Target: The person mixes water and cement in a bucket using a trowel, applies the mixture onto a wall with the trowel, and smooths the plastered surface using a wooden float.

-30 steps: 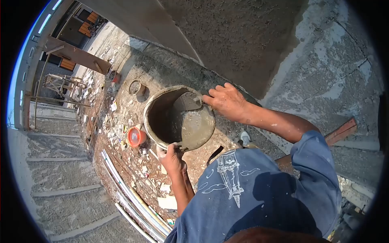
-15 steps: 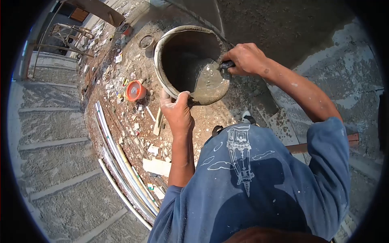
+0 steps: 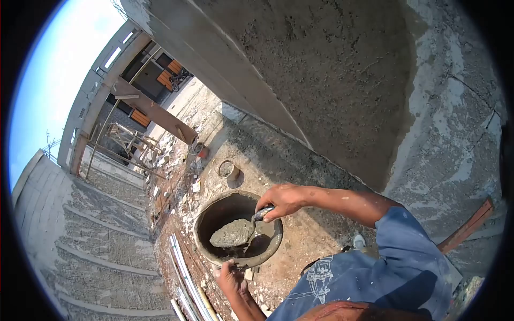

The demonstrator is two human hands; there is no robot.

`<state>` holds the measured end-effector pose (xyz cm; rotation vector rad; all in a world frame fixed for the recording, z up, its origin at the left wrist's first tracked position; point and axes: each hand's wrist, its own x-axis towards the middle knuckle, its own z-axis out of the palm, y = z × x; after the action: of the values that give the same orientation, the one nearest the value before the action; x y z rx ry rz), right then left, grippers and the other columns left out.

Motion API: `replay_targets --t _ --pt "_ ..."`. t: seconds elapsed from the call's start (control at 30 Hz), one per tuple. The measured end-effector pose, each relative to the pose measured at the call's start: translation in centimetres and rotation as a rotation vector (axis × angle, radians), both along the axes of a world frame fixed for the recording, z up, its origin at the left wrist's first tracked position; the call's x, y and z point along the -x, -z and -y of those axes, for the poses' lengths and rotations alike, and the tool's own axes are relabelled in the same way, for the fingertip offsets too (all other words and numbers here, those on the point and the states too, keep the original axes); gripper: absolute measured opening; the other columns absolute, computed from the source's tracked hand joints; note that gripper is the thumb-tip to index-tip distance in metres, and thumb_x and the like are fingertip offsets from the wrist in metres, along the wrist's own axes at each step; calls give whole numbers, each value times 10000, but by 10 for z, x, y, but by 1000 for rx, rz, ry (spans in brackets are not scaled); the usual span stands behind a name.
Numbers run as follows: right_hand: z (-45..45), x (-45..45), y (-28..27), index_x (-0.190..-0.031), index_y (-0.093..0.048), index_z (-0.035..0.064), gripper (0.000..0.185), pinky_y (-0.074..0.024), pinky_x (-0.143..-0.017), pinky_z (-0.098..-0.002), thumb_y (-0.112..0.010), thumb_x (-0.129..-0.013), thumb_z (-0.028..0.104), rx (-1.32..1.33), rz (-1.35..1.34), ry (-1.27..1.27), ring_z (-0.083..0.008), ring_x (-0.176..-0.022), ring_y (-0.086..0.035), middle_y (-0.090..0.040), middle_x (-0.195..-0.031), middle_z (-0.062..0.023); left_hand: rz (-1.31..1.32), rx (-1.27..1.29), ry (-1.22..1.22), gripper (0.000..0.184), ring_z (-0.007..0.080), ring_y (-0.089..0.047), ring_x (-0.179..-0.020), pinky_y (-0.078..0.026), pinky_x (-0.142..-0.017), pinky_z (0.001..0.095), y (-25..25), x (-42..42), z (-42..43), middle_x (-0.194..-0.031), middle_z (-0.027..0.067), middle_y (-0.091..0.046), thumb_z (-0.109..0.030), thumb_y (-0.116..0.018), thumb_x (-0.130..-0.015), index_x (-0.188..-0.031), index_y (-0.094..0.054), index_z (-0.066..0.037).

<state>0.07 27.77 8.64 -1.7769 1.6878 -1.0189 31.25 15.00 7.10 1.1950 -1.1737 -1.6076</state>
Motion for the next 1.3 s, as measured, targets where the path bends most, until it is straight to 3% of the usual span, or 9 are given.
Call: replay_targets --t 0.13,0.27,0.4,0.63,0.83,1.03,1.1,1.2,1.3 --pt "-40 105 -14 -1212 -675 2 484 -448 -543 -280 -736 -917 381 -97 517 -116 -83 -615 -554 -604 -718 10 99 -76 -86 129 104 -514 -497 -436 -436 261 -3 11 -10 -636 -4 -529 -67 -680 -804 -913 -615 -44" --pt "-178 206 -77 -1355 -584 -21 489 -410 -512 -256 -653 -981 286 484 242 931 -48 -563 -450 -502 -677 43 41 135 -65 89 101 -487 -464 -412 -408 264 43 7 -1 -606 -20 -513 -102 -693 -808 -808 -610 -68" --pt "-276 105 -126 -1296 -654 50 454 -433 -560 -261 -702 -932 318 476 42 1171 -64 -585 -466 -537 -702 38 39 -161 3 219 106 -500 -465 -418 -400 268 47 17 -15 -683 -10 -556 -40 -652 -811 -1015 -577 -72" --pt "-199 -29 -61 -1118 -705 110 344 -550 -794 -430 -772 -794 206 6 -436 909 -288 -882 -699 -714 -944 -106 -97 -29 237 307 117 -574 -678 -497 -581 265 33 35 -54 -836 12 -591 42 -628 -787 -1076 -584 -53" --pt "-90 -126 48 -943 -672 95 139 -464 -755 -372 -617 -834 161 -10 -969 536 -221 -879 -662 -655 -835 -53 -190 -10 334 304 97 -565 -591 -445 -432 241 35 15 -63 -816 13 -600 26 -625 -803 -1093 -582 -56" --pt "-67 -144 -13 -953 -640 82 132 -416 -678 -335 -626 -835 141 61 -1247 577 -170 -779 -617 -582 -771 -24 -250 104 322 302 78 -561 -577 -428 -448 218 37 -24 -45 -822 7 -611 43 -624 -803 -1090 -584 -41" --pt "-60 -142 -6 -829 -695 74 101 -497 -721 -366 -648 -769 140 -103 -1150 461 -260 -794 -700 -686 -773 -113 -226 72 356 348 110 -610 -768 -513 -696 240 23 -38 -44 -967 57 -652 81 -607 -801 -1145 -603 28" --pt "-44 -142 5 -1162 -724 144 414 -567 -836 -422 -751 -756 220 -373 -757 345 -295 -921 -715 -742 -942 -119 -242 146 330 254 84 -574 -728 -484 -672 221 29 -49 -40 -906 32 -626 64 -621 -814 -1060 -608 7" --pt "-28 -151 35 -1193 -724 194 441 -565 -827 -429 -718 -756 258 -342 -536 285 -302 -927 -717 -755 -966 -98 -204 117 295 209 73 -555 -711 -479 -669 218 35 -66 -29 -865 15 -605 54 -625 -826 -1027 -603 -2"
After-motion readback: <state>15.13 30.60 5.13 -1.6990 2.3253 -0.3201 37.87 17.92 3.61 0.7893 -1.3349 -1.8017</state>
